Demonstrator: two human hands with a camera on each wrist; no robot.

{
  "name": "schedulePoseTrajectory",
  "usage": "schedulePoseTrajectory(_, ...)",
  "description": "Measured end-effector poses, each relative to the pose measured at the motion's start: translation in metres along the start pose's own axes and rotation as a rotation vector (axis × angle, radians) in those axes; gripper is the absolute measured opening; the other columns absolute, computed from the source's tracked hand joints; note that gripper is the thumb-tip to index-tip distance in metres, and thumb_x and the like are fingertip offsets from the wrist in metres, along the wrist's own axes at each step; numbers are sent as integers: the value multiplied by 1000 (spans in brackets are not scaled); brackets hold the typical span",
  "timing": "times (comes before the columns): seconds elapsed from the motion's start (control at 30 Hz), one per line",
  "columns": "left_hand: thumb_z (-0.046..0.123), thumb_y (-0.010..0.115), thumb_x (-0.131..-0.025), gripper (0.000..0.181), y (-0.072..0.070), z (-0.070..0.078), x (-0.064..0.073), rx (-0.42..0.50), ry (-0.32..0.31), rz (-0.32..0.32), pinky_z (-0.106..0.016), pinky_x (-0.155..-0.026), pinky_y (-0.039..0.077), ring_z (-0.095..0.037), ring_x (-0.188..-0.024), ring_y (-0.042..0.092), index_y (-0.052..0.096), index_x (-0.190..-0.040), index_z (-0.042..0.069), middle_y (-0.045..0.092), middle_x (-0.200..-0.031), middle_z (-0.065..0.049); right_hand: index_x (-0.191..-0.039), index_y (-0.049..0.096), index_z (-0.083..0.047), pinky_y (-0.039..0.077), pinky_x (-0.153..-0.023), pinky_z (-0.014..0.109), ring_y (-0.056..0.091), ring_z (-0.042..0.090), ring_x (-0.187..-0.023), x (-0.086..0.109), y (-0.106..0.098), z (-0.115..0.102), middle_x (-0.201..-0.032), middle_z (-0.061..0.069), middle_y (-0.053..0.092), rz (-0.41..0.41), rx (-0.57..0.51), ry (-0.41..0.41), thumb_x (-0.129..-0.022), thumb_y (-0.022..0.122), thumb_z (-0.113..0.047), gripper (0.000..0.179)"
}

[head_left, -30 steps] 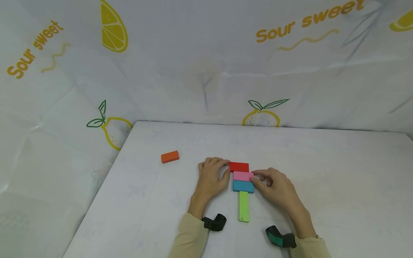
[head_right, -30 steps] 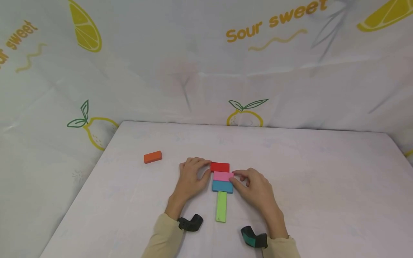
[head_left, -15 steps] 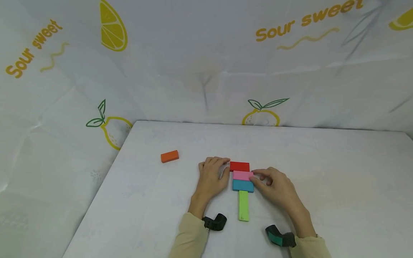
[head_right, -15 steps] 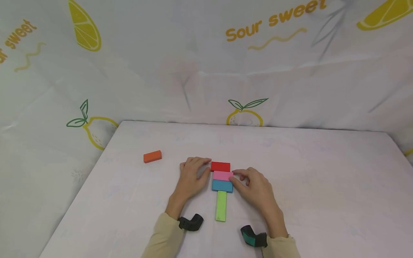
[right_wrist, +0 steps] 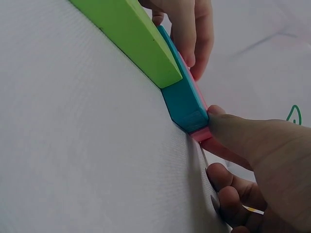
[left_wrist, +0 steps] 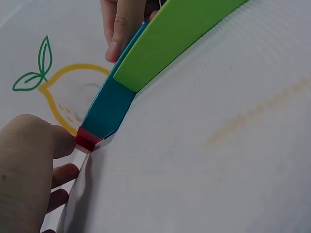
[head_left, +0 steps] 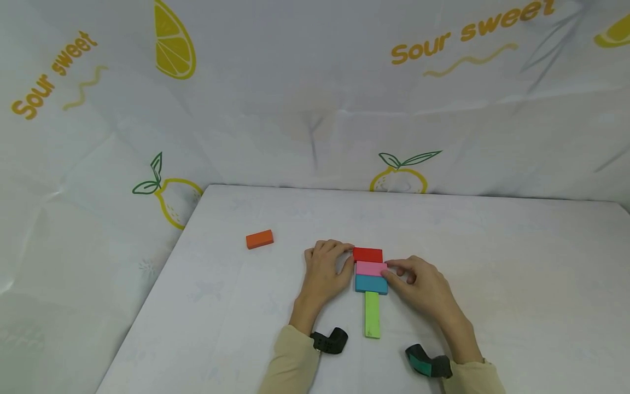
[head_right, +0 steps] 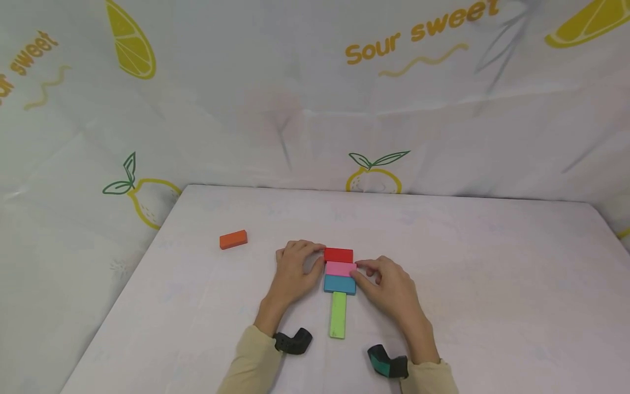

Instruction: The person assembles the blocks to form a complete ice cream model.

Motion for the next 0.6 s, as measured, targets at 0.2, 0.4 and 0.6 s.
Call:
schedulePoseTrajectory(0.2,24,62,-97,28,1,3,0,12,7,7,-46,-97,35,-21,-114,57,74,-121,19,72,-114,-1,-118,77,-9,34,-57,23,48,14,-73,0,0,1,-85,1,59,-2,-6,7,-90,77,-30,34)
schedulePoseTrajectory(0.4,23,63,-96,28,0,5,0,30,5,11,-46,-95,35,-22,-113,57,75,-120,18,71,-112,-3,-116,78,-8,34,-56,23,48,14,-72,0,0,1,-85,2,61,-2,-17,4,-90,77,-29,34)
schedulePoseTrajectory(0.6,24,63,-96,27,0,4,0,40,-6,8,-46,-94,34,-22,-114,57,76,-120,19,71,-112,-3,-116,78,-7,35,-57,23,49,14,-72,-1,0,1,-86,2,64,-9,-23,11,-90,77,-29,33)
Point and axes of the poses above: each hand's wrist, its own x-axis away from the middle knuckle, its own y-axis out of the palm, z = x × y, the point moved 4 cm from there along -x, towards the middle knuckle
